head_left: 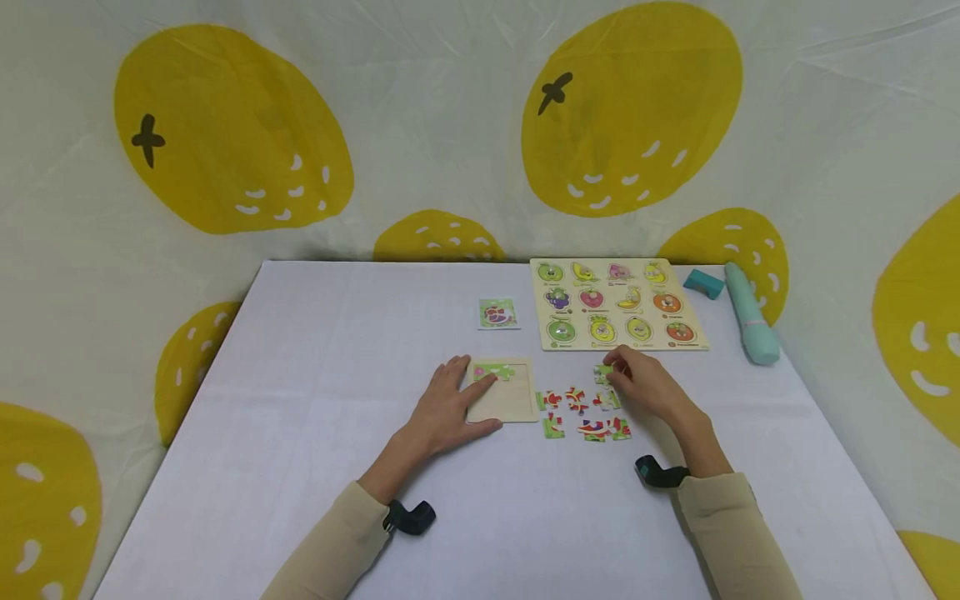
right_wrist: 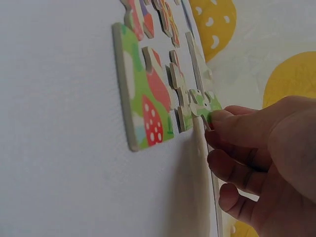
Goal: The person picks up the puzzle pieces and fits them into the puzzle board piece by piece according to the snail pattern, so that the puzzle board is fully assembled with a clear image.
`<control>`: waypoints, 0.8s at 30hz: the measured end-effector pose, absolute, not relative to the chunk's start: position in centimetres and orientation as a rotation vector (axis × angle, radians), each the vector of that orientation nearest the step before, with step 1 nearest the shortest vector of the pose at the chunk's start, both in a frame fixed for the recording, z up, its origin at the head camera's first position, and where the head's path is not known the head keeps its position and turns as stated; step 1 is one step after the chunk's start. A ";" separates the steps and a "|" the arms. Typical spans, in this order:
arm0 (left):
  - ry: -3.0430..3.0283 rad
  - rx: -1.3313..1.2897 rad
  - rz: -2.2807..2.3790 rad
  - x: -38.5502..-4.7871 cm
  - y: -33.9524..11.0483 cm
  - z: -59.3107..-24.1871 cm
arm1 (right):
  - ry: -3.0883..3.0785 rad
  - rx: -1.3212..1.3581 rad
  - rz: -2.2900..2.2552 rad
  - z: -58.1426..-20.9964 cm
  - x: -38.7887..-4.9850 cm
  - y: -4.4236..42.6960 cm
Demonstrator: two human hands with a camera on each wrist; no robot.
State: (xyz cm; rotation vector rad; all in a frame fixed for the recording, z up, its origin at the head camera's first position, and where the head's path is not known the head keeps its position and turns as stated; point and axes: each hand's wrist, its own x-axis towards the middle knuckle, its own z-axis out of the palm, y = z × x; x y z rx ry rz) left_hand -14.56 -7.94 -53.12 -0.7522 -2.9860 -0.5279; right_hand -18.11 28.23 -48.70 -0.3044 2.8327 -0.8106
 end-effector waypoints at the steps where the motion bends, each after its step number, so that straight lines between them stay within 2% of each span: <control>1: -2.988 -0.753 -0.528 -14.6 -7.9 -53.1 | 2.838 -0.302 -0.813 -48.6 -18.1 28.2; 24: -3.013 -0.747 -0.531 -14.6 -8.0 -53.0 | 2.890 -0.319 -0.984 -46.5 -18.5 25.4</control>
